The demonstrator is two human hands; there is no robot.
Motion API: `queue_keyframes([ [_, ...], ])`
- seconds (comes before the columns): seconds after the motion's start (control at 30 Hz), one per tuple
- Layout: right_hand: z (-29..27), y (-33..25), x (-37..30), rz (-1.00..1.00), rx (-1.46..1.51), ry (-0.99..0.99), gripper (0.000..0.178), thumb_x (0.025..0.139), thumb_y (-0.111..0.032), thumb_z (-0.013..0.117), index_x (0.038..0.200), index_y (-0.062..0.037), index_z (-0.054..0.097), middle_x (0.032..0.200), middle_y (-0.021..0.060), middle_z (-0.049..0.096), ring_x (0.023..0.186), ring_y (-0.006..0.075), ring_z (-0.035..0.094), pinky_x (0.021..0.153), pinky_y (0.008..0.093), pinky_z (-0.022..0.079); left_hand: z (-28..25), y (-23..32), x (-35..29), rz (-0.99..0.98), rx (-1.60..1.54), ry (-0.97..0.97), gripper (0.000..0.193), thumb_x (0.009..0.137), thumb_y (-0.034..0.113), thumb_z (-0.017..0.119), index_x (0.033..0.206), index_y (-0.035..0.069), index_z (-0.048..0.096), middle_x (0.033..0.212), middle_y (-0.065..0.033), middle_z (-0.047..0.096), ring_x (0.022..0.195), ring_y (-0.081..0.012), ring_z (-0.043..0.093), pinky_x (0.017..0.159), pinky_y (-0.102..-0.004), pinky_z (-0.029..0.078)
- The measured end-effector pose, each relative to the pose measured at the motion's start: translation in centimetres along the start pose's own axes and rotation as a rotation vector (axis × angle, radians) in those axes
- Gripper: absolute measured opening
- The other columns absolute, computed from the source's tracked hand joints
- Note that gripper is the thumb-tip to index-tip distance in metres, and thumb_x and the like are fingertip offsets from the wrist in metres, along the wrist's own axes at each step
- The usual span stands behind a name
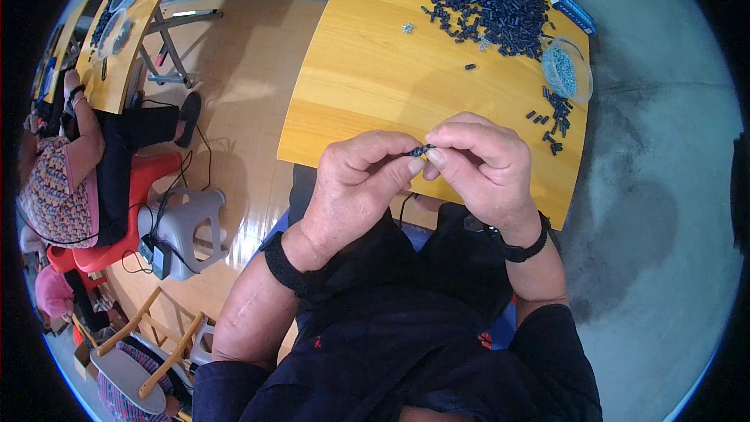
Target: Joining small blue plastic connectors together.
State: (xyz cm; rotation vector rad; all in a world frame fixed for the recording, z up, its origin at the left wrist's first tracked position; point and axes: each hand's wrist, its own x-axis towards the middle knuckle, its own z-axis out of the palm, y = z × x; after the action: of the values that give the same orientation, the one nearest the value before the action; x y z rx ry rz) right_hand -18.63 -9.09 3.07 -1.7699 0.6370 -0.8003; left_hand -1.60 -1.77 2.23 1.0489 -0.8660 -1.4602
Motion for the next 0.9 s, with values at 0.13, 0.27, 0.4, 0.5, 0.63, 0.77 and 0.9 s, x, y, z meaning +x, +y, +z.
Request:
queue_keyframes([
  [0.13,0.3,0.2,-0.1,-0.001,0.037,0.045,0.014,0.084,0.009,0.059,0.096,0.0037,0.064,0.083,0.0103,0.063,0.066,0.0128,0.065,0.057,0.0220,0.051,-0.2,0.2,0.2,0.080,0.176,0.012,0.011,0.089,0.000,0.061,0.097,-0.003,0.067,0.086,-0.0087,0.065,0.082,-0.0156,0.065,0.069,-0.0267,0.057],
  [0.27,0.4,0.4,-0.3,0.002,0.078,0.047,0.012,0.086,0.007,0.059,0.097,0.0040,0.064,0.084,0.0097,0.063,0.067,0.0125,0.066,0.057,0.0214,0.051,-0.6,-0.3,0.3,0.116,0.313,0.031,0.010,0.085,0.000,0.065,0.094,-0.001,0.069,0.083,-0.0096,0.064,0.075,-0.0157,0.062,0.066,-0.0264,0.051],
  [0.4,0.4,0.5,-0.3,0.016,0.082,0.043,0.011,0.087,0.004,0.060,0.097,0.0040,0.064,0.083,0.0095,0.063,0.067,0.0124,0.066,0.058,0.0217,0.051,-0.6,-0.3,0.4,0.124,0.300,0.040,0.010,0.084,0.000,0.066,0.094,-0.001,0.069,0.082,-0.0098,0.064,0.076,-0.0164,0.061,0.067,-0.0274,0.050],
  [0.5,0.2,0.7,-0.2,0.060,0.148,0.021,0.011,0.088,0.002,0.060,0.098,0.0035,0.064,0.083,0.0090,0.063,0.067,0.0123,0.065,0.059,0.0219,0.051,-0.7,-0.8,0.5,0.163,0.299,0.052,0.010,0.082,-0.001,0.069,0.092,-0.001,0.069,0.083,-0.0058,0.063,0.075,-0.0126,0.057,0.066,-0.0247,0.046],
  [0.63,-0.1,0.7,0.0,0.156,0.232,-0.020,0.009,0.089,0.001,0.059,0.096,0.0037,0.064,0.082,0.0079,0.063,0.067,0.0116,0.065,0.059,0.0220,0.051,-0.8,-0.8,0.5,0.197,0.336,0.034,0.011,0.081,-0.001,0.070,0.091,0.000,0.069,0.082,-0.0063,0.064,0.075,-0.0139,0.058,0.067,-0.0254,0.046],
  [0.77,-0.3,0.4,0.1,0.241,0.275,-0.052,0.007,0.089,0.001,0.059,0.093,0.0038,0.065,0.080,0.0067,0.063,0.066,0.0107,0.064,0.058,0.0217,0.050,-0.8,-0.6,0.4,0.137,0.345,0.035,0.011,0.080,-0.001,0.070,0.090,0.000,0.069,0.081,-0.0064,0.063,0.075,-0.0144,0.058,0.066,-0.0259,0.046],
  [0.9,0.0,0.3,0.0,0.247,0.276,-0.051,0.008,0.089,0.000,0.058,0.092,0.0031,0.064,0.078,0.0056,0.062,0.064,0.0099,0.063,0.057,0.0210,0.049,-0.9,-0.7,0.5,0.150,0.359,0.031,0.011,0.079,0.000,0.071,0.089,-0.001,0.069,0.081,-0.0072,0.064,0.074,-0.0151,0.059,0.065,-0.0265,0.046],
])
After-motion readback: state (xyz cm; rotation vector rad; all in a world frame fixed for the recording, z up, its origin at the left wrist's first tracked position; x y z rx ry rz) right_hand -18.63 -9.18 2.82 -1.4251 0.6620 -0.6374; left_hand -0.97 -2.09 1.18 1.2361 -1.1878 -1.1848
